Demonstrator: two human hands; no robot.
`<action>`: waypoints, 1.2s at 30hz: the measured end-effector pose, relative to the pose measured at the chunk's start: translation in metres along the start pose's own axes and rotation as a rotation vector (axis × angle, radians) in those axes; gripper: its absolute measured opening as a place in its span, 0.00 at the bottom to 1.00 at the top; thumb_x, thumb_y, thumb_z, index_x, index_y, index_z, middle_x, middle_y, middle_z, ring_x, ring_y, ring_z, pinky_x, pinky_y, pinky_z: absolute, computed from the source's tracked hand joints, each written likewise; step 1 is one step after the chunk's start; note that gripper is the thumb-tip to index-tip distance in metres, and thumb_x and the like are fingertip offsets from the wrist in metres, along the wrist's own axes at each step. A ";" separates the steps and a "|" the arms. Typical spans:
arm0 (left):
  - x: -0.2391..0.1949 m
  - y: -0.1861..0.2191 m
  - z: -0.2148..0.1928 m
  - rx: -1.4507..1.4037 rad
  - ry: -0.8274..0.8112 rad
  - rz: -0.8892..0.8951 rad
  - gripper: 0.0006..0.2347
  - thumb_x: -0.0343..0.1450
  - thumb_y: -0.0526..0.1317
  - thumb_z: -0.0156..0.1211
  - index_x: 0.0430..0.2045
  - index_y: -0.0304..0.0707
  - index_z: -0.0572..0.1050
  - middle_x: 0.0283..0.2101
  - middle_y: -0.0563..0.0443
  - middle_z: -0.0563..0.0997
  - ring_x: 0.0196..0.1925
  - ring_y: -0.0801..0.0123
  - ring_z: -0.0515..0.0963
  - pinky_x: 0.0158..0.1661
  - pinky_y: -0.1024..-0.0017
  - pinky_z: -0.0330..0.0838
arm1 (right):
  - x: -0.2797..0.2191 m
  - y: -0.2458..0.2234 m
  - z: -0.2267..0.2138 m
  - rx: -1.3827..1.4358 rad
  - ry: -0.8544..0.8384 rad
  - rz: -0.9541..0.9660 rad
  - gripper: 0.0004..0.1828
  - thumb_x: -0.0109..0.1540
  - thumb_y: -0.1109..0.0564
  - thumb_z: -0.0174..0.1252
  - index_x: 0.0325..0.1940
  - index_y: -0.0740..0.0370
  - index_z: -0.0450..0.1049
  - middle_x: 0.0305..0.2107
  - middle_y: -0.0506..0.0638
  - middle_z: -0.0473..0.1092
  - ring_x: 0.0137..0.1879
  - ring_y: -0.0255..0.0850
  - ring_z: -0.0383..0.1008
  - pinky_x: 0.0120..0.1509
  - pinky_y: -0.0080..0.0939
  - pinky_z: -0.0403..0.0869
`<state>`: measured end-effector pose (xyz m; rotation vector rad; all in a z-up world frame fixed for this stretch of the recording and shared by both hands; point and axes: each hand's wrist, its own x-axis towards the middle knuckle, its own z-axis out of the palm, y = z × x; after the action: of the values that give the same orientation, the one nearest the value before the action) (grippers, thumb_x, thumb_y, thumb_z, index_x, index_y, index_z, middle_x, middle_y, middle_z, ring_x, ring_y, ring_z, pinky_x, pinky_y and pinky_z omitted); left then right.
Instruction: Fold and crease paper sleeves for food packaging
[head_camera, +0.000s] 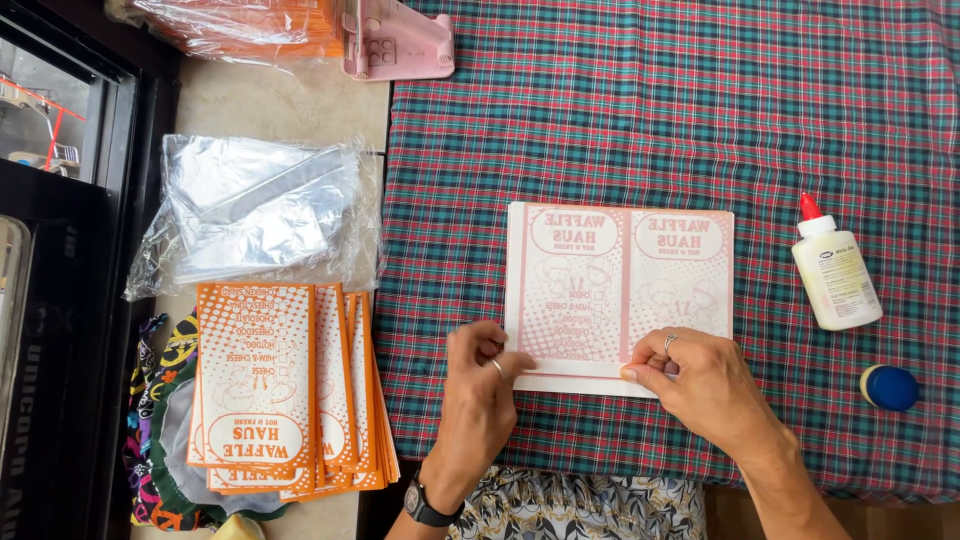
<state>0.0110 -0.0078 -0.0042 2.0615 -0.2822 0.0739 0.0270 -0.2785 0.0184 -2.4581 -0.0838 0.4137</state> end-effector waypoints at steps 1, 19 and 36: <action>-0.003 -0.001 0.001 0.000 -0.002 0.000 0.06 0.73 0.27 0.56 0.34 0.35 0.81 0.48 0.41 0.68 0.49 0.54 0.68 0.44 0.65 0.73 | 0.000 -0.001 0.000 0.002 0.001 0.002 0.05 0.54 0.54 0.73 0.29 0.51 0.82 0.21 0.40 0.78 0.28 0.32 0.74 0.35 0.37 0.74; -0.029 0.043 0.031 0.778 -0.269 0.343 0.23 0.79 0.52 0.50 0.66 0.40 0.64 0.48 0.29 0.73 0.56 0.33 0.72 0.58 0.42 0.67 | 0.000 -0.009 0.000 -0.130 -0.010 -0.028 0.09 0.56 0.53 0.72 0.31 0.52 0.77 0.23 0.42 0.75 0.28 0.35 0.74 0.35 0.41 0.75; -0.023 0.047 0.048 1.040 -0.371 0.284 0.45 0.57 0.79 0.57 0.72 0.72 0.59 0.40 0.46 0.73 0.43 0.44 0.72 0.49 0.44 0.70 | -0.024 0.031 -0.014 -0.016 0.152 -0.187 0.05 0.58 0.53 0.67 0.36 0.55 0.81 0.32 0.42 0.79 0.41 0.37 0.79 0.45 0.41 0.75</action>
<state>-0.0255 -0.0679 0.0088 3.0474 -0.9130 0.0039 0.0073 -0.3148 0.0167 -2.4613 -0.2508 0.1447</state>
